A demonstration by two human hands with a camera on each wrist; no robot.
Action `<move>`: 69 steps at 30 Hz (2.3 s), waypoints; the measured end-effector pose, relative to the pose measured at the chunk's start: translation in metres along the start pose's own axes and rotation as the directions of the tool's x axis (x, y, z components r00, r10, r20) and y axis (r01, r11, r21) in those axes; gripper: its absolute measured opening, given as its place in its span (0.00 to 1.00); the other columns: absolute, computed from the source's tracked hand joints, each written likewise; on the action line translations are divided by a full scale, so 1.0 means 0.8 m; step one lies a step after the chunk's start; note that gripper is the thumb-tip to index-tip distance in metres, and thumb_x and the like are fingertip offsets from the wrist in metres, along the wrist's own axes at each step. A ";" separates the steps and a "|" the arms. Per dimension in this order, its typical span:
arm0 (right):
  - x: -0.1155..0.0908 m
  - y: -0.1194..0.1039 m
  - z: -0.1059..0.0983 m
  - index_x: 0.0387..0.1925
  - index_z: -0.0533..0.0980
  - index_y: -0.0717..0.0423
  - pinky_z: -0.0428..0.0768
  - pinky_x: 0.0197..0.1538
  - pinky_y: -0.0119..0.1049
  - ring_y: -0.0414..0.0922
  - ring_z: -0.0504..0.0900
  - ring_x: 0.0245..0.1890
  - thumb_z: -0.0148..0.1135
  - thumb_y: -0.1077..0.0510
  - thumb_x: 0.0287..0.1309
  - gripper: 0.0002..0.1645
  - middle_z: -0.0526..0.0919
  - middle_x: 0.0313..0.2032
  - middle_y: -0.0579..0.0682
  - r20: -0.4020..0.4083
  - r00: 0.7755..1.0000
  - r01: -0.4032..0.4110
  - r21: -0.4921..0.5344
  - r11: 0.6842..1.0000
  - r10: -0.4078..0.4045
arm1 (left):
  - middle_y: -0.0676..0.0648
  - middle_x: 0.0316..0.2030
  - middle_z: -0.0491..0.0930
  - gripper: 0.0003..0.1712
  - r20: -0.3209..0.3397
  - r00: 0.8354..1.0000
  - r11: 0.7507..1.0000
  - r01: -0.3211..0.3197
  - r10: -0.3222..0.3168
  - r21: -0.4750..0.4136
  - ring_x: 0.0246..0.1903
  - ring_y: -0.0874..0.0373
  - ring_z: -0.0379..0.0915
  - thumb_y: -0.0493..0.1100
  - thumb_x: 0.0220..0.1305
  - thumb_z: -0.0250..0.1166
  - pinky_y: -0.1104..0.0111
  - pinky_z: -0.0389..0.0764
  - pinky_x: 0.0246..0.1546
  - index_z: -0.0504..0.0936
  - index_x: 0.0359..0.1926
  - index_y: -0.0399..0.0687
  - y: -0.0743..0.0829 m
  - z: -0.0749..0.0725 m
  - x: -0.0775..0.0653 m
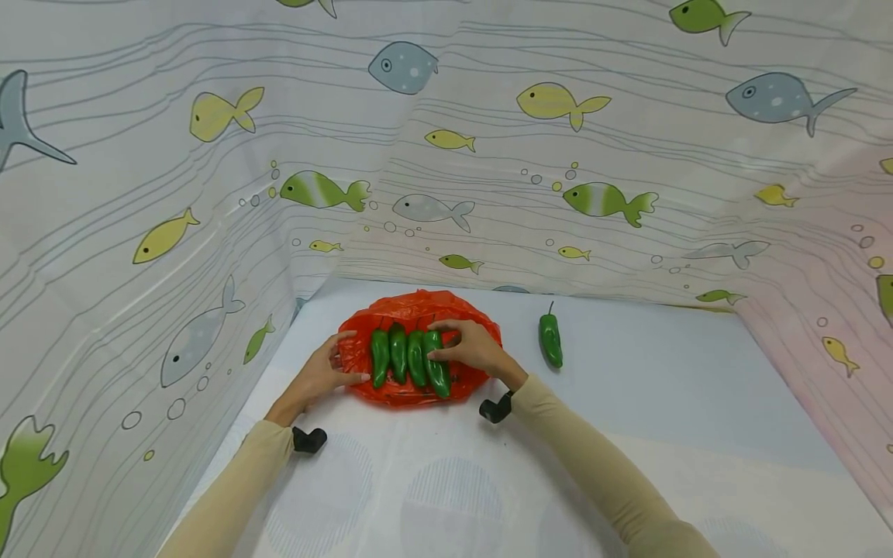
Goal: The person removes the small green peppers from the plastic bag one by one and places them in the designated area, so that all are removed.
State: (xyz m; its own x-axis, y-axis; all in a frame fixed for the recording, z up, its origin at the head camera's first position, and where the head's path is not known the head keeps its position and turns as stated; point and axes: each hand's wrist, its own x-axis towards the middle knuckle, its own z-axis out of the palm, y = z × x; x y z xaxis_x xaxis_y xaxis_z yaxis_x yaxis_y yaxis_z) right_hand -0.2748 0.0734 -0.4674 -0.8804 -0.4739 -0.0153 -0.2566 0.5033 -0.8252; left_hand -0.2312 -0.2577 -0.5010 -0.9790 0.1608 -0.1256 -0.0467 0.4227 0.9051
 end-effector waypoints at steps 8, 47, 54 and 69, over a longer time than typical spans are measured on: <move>-0.010 -0.003 -0.005 0.65 0.78 0.47 0.86 0.43 0.42 0.50 0.81 0.42 0.79 0.45 0.55 0.37 0.82 0.51 0.52 0.049 0.999 0.011 0.032 0.999 -0.013 | 0.35 0.74 0.60 0.55 -0.002 1.000 1.000 -0.018 0.018 0.006 0.70 0.32 0.59 0.39 0.57 0.79 0.40 0.66 0.67 0.56 0.79 0.47 0.002 0.001 -0.002; -0.036 0.000 -0.049 0.64 0.78 0.37 0.82 0.51 0.48 0.49 0.79 0.52 0.78 0.44 0.56 0.34 0.82 0.55 0.50 -0.015 1.000 0.014 -0.003 1.000 -0.014 | 0.30 0.74 0.56 0.52 0.022 1.000 1.000 -0.008 0.009 -0.025 0.71 0.26 0.53 0.34 0.59 0.76 0.36 0.60 0.69 0.55 0.78 0.39 0.039 0.003 -0.024; -0.043 0.002 -0.064 0.65 0.78 0.38 0.82 0.50 0.46 0.49 0.80 0.53 0.77 0.46 0.57 0.34 0.82 0.55 0.48 -0.036 0.999 0.017 0.011 1.000 -0.016 | 0.29 0.74 0.57 0.53 0.017 1.000 1.000 -0.011 0.012 -0.018 0.71 0.27 0.54 0.34 0.59 0.76 0.37 0.61 0.68 0.54 0.78 0.40 0.010 0.003 -0.008; -0.053 0.018 -0.085 0.67 0.77 0.42 0.84 0.49 0.48 0.50 0.81 0.51 0.76 0.48 0.59 0.34 0.82 0.56 0.48 -0.057 0.998 0.013 0.072 0.997 -0.009 | 0.35 0.74 0.60 0.55 0.015 1.000 1.000 -0.008 0.008 -0.013 0.71 0.32 0.57 0.41 0.56 0.80 0.41 0.64 0.69 0.58 0.78 0.49 -0.006 0.000 -0.001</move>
State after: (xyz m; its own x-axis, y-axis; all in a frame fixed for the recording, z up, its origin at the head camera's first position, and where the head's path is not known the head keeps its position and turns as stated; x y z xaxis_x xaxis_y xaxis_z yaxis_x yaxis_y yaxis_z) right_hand -0.2681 0.1501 -0.4400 -0.8995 -0.4362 0.0246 -0.2387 0.4435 -0.8639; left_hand -0.2301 -0.2599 -0.5056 -0.9762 0.1773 -0.1245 -0.0418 0.4099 0.9112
